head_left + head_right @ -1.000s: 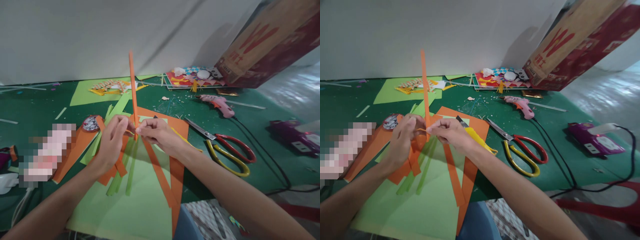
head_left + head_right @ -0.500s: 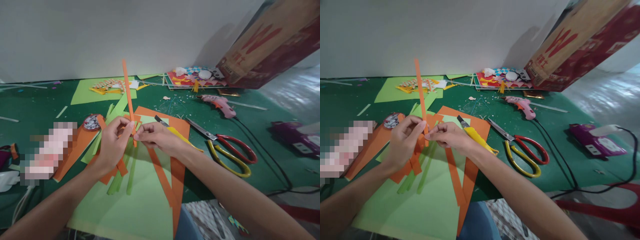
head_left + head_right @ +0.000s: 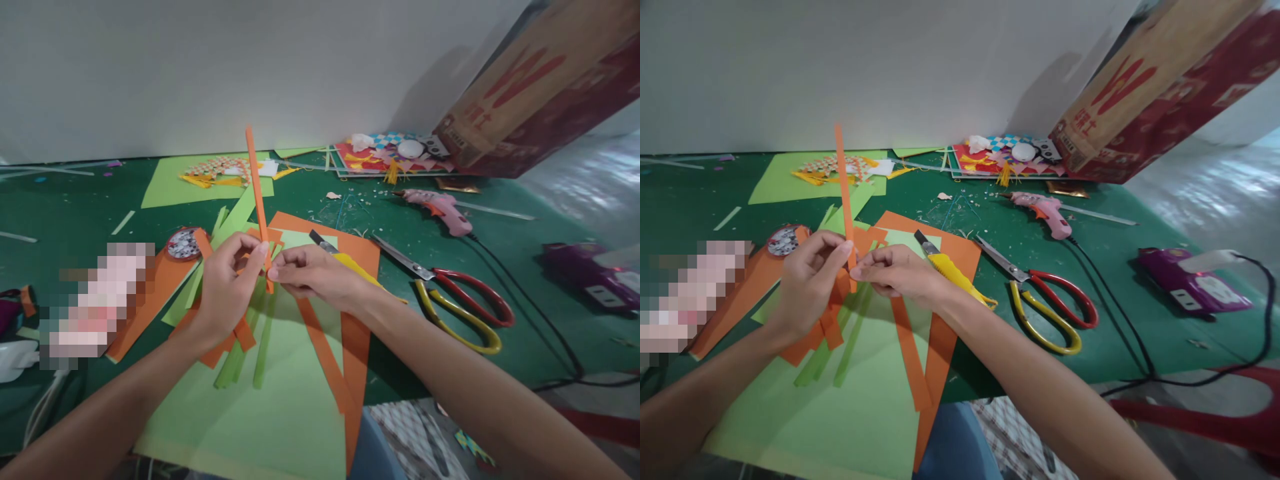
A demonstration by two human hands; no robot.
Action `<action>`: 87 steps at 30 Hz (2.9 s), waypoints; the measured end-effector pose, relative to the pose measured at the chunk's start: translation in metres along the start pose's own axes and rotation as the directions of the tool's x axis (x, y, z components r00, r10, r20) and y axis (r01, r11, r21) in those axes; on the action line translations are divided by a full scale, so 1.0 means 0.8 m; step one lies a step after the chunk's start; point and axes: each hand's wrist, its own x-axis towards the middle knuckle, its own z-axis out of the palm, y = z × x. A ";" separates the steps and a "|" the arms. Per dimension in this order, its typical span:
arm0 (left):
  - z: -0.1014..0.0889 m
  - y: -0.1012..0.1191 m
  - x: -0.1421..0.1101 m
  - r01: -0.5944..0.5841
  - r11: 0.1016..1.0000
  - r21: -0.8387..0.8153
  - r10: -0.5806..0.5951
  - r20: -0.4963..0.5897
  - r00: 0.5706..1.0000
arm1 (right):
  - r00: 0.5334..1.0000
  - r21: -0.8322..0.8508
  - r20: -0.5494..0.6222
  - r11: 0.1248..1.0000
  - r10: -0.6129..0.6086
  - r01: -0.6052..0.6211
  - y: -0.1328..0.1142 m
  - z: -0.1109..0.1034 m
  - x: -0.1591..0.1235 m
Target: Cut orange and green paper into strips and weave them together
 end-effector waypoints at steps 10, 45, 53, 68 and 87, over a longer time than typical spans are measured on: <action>0.001 -0.004 0.001 -0.040 0.999 0.012 0.040 -0.029 0.999 | 0.999 0.002 0.040 1.000 0.001 -0.001 -0.002 0.001 0.000; -0.001 -0.005 0.005 -0.009 1.000 -0.010 0.008 -0.053 0.999 | 0.997 -0.091 0.068 0.995 0.043 -0.037 0.000 0.007 -0.001; -0.002 -0.001 0.007 0.007 1.000 -0.007 -0.007 0.065 0.998 | 0.998 -0.255 0.036 0.966 0.056 -0.046 -0.013 -0.002 -0.009; -0.003 -0.003 0.003 -0.144 0.970 0.193 0.110 0.176 0.978 | 0.969 -0.186 -0.171 0.971 -0.180 0.148 -0.010 -0.012 -0.005; -0.003 -0.005 0.000 -0.229 0.947 0.227 0.179 0.221 0.959 | 0.954 0.025 -0.257 0.986 -0.156 0.167 -0.016 -0.011 -0.003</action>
